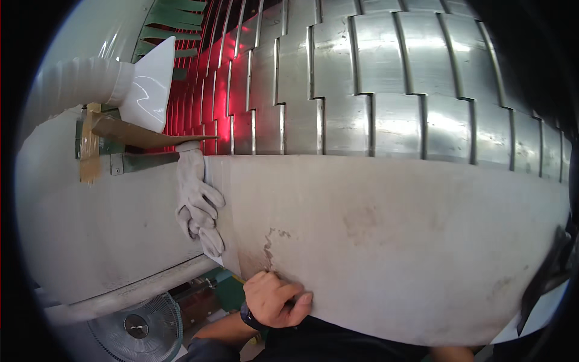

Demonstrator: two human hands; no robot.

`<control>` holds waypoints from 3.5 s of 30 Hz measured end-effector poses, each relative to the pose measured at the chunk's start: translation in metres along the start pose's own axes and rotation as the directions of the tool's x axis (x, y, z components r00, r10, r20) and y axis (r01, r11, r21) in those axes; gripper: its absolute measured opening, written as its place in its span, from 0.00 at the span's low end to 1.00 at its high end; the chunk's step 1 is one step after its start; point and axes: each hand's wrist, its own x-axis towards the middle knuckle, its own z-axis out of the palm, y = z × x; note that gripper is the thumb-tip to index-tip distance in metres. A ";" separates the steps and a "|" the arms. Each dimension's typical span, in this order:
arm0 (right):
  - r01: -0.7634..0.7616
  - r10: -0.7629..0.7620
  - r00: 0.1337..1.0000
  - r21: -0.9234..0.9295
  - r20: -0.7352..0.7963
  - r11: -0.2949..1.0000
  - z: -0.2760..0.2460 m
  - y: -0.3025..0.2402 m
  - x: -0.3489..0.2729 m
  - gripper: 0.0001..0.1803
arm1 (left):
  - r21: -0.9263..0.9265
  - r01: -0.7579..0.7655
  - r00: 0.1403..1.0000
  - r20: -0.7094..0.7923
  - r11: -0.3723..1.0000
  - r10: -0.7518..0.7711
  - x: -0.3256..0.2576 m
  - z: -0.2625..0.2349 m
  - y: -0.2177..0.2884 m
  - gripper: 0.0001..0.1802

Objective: The person attaches a sole onto a boot by hand, presses the edges together, and places the assembled boot onto the conveyor belt. The person then walks to another workstation along the assembly line before returning to their seat.

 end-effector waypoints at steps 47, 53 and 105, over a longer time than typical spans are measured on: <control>0.074 -0.083 0.911 0.039 0.404 0.996 -0.010 0.007 0.041 0.25 | -0.114 0.064 0.998 0.035 0.991 -0.060 0.006 -0.005 -0.009 0.11; 0.144 -0.131 0.923 -0.010 0.362 0.990 -0.008 -0.002 0.022 0.26 | -0.070 -0.027 0.997 -0.072 0.997 0.022 0.003 0.003 -0.010 0.10; 0.056 0.511 0.772 -0.841 0.378 0.538 0.232 -0.446 -0.036 0.35 | -0.752 0.193 -0.598 0.420 -0.631 -0.683 -0.750 0.089 0.296 0.21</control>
